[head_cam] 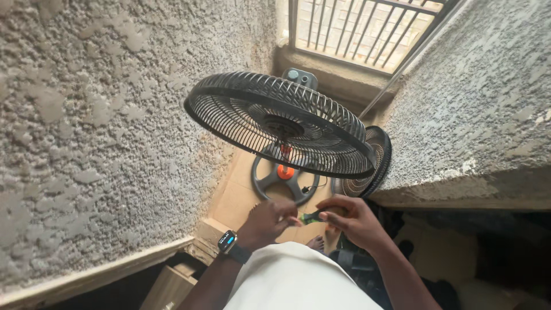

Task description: The person uses a screwdriver to remove the orange fan blades from a standing fan and then unscrews the central hub of the front grille. The blades are removed and set aside, and the grille is loosened but not fully detached.

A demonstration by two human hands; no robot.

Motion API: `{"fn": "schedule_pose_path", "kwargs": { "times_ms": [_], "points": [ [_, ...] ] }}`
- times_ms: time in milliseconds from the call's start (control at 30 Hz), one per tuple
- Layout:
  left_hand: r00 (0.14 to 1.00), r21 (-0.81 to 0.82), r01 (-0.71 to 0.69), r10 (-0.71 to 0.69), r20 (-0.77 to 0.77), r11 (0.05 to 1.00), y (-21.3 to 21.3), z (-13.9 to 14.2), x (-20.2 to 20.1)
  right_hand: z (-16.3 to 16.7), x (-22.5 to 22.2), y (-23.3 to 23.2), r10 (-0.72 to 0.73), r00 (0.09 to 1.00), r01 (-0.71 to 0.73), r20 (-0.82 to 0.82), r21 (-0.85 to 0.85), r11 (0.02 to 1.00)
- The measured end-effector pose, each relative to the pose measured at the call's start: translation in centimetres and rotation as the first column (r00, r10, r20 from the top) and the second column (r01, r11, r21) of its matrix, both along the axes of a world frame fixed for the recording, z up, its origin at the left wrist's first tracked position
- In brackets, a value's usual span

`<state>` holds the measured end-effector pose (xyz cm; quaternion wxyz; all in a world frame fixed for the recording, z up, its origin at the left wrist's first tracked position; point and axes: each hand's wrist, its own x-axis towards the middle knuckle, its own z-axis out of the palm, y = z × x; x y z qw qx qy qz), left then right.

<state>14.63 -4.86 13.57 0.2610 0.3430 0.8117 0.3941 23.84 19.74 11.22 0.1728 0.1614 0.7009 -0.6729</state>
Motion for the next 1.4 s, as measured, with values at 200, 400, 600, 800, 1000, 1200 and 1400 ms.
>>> {"fn": "schedule_pose_path", "kwargs": {
  "times_ms": [200, 400, 600, 800, 1000, 1200, 1400],
  "points": [
    [0.781, 0.460, -0.317, 0.503, -0.370, 0.830, -6.3, 3.9, -9.7, -2.6, 0.3, -0.1, -0.493, 0.870, 0.491, -0.025, 0.148, 0.859],
    [0.720, 0.444, -0.157, 0.409, -0.560, 0.882, -10.9, 7.8, -20.5, -1.2, -2.5, -2.2, -0.703, 0.650, 0.740, -0.288, 0.448, 0.501],
    [0.504, 0.370, -0.236, 0.439, -0.743, 0.898, -9.9, 7.0, -25.7, 0.1, -7.0, -3.6, -0.500, 0.725, 0.688, -0.474, 0.544, 0.481],
    [0.732, 0.313, -0.103, 0.285, -0.618, 0.944, -10.4, 5.4, -26.6, -0.2, -7.5, -1.0, -0.466, 0.750, 0.649, -0.470, 0.661, 0.377],
    [0.655, 0.374, -0.232, 0.429, -0.622, 0.898, -11.0, 4.4, -20.7, -1.7, -10.9, 5.3, -0.317, 0.790, 0.613, -0.525, 0.683, 0.397],
    [0.630, 0.417, -0.336, 0.531, -0.567, 0.845, -9.0, 2.3, -14.4, -2.9, -14.7, 12.1, -0.281, 0.804, 0.586, -0.524, 0.619, 0.523],
    [0.597, 0.412, -0.652, 0.766, -0.238, 0.636, -7.8, -2.3, -8.7, -6.2, -13.3, 14.5, -0.341, 0.683, 0.634, -0.646, 0.293, 0.715]
  ]
}}
